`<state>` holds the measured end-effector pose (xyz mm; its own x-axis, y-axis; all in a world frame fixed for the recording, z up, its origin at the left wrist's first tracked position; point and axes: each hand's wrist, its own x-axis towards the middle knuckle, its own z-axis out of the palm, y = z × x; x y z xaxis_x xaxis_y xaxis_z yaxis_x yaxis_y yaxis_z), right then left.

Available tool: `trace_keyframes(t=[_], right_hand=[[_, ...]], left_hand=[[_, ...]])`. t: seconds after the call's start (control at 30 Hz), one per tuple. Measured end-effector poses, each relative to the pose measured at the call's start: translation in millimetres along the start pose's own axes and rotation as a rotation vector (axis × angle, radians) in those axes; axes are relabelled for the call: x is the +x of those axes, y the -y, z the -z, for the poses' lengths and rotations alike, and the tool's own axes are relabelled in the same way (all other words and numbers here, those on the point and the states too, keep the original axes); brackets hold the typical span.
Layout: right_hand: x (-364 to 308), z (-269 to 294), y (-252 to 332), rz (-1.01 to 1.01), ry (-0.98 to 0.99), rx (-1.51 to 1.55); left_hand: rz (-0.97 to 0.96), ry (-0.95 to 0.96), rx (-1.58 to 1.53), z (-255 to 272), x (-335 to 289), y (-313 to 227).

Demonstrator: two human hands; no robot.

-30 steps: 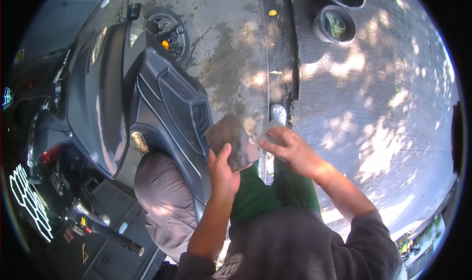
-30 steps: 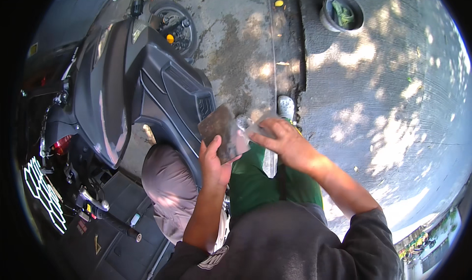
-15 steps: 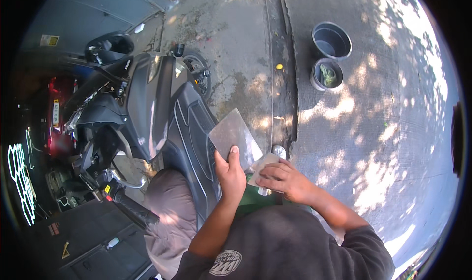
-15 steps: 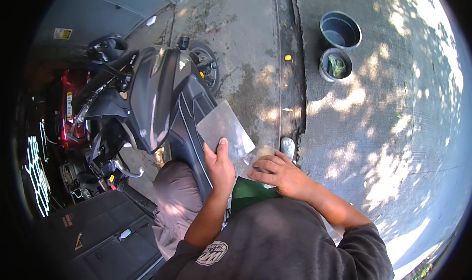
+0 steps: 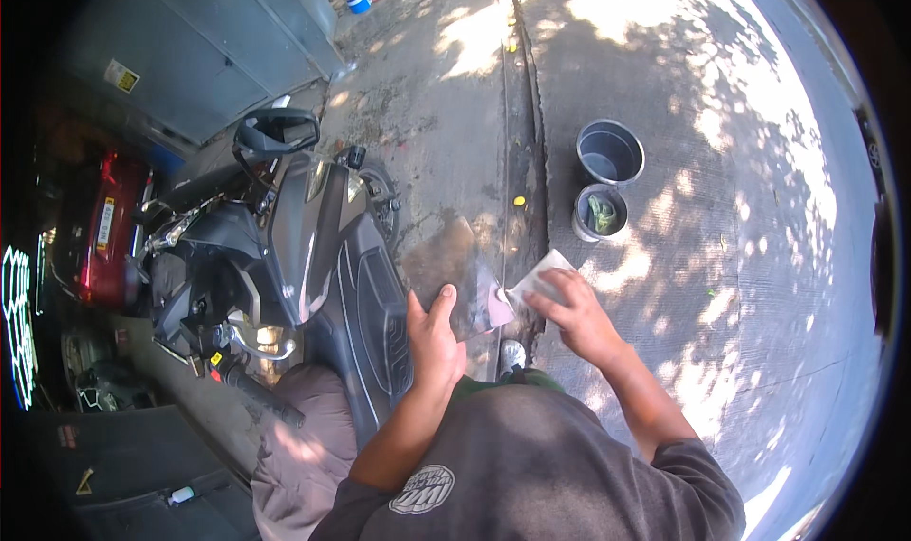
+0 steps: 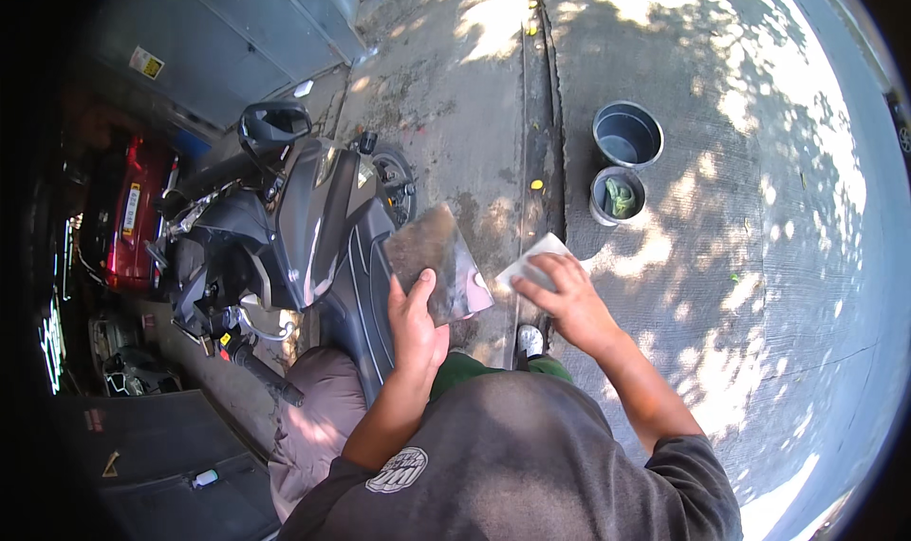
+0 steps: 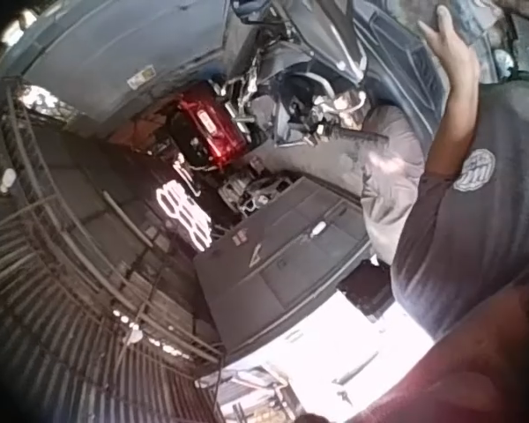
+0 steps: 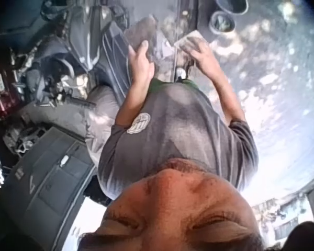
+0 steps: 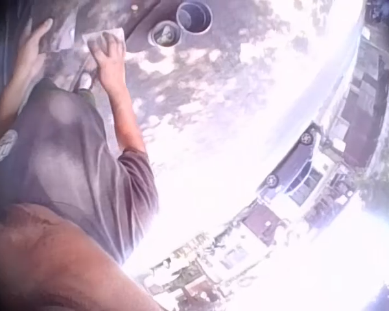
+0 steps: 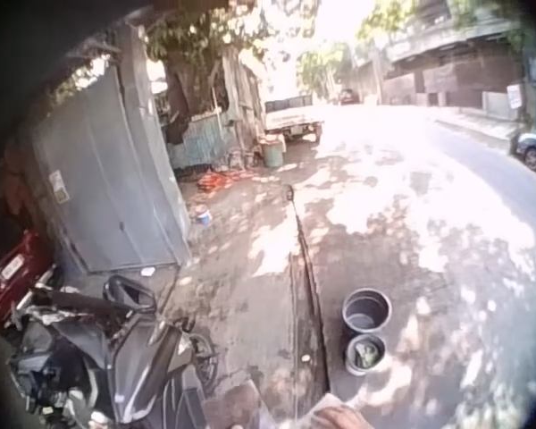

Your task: Manually sanding the surface of a motorcycle fairing with sandpaper.

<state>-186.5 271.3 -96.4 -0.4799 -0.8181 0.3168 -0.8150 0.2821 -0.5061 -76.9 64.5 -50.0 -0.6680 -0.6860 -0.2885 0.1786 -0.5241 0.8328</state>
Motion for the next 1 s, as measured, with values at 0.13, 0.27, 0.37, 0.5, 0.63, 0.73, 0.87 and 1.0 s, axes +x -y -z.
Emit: trace_keyframes(t=[0.13, 0.27, 0.37, 0.5, 0.63, 0.73, 0.87, 1.0], right_hand=[[11, 44, 10, -0.009, -0.122, -0.212], [40, 67, 17, 0.068, -0.216, -0.222], [53, 58, 4, 0.104, -0.198, -0.147], [64, 37, -36, 0.014, 0.048, 0.125], [116, 26, -58, -0.596, -0.216, 1.572], [181, 30, -73, -0.594, -0.157, 1.82], [264, 45, -88, -0.733, -0.004, 2.051], [332, 44, -109, -0.674, 0.163, 2.206]], left_hand=[[-0.406, 0.113, 0.403, -26, -3, -17], [-0.57, 0.184, 0.547, -54, 7, -23], [-0.687, 0.268, 0.661, -72, 21, -29], [-0.86, 0.142, 0.228, -91, 64, -50], [-1.379, -0.046, 0.143, -102, 116, -142], [-1.239, -0.02, -0.317, -75, 132, -206], [-1.083, 0.283, -0.354, -67, 153, -277], [-1.048, 0.221, -0.254, -62, 178, -320]])
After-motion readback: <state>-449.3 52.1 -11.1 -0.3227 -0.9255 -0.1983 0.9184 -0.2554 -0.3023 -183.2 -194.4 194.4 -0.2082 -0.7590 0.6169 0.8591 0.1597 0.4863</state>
